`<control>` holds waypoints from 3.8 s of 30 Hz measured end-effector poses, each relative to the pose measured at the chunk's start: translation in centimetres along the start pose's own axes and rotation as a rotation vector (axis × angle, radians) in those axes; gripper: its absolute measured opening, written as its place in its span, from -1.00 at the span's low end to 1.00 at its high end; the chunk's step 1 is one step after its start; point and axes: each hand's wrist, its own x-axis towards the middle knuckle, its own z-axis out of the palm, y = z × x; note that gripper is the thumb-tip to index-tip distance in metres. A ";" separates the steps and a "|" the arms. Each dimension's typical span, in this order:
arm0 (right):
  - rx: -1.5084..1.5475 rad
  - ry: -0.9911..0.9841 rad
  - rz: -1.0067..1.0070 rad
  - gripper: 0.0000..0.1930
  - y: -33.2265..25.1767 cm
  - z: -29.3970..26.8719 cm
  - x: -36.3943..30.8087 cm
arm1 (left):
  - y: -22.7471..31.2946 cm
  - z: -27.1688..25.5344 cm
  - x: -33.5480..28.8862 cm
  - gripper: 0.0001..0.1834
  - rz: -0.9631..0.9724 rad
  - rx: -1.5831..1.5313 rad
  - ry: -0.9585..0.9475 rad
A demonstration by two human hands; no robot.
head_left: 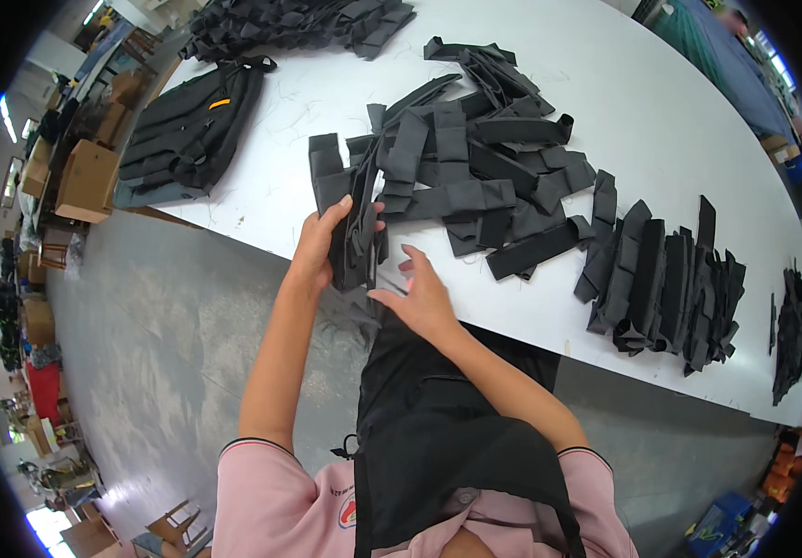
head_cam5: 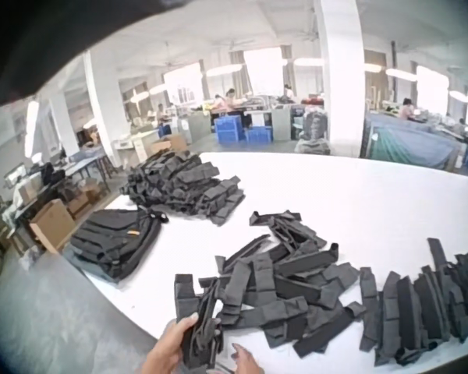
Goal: The recorder is sorting and organizing small black fabric strips on a large white table in a manufacturing facility.
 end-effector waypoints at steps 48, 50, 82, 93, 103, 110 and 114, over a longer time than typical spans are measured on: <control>-0.034 0.278 -0.382 -0.73 -10.0 -15.2 12.1 | 5.2 2.1 9.8 -0.62 0.141 -0.464 -0.147; 0.063 0.094 -0.391 -0.68 -10.3 -14.8 12.7 | 5.0 0.9 9.3 -0.55 0.186 -0.470 -0.112; 0.593 -0.033 0.238 -0.84 -6.8 -18.5 7.9 | -9.7 6.0 -3.0 -0.62 -0.156 -0.828 -0.131; 1.273 -0.296 0.872 -0.89 -2.9 -11.0 -8.3 | -12.8 3.7 -5.6 -0.39 -0.292 -0.897 -0.229; 1.335 -0.419 0.880 -0.88 -0.6 -9.8 -9.7 | -12.6 3.1 -6.0 -0.43 -0.193 -0.793 -0.178; 1.041 -0.400 0.919 -0.89 -0.9 -8.8 -9.5 | -12.7 1.8 -6.1 -0.46 -0.195 -0.844 -0.198; 0.786 -0.388 0.817 -0.89 -0.5 -8.6 -9.5 | -10.5 2.3 -6.7 -0.54 -0.044 -0.543 0.018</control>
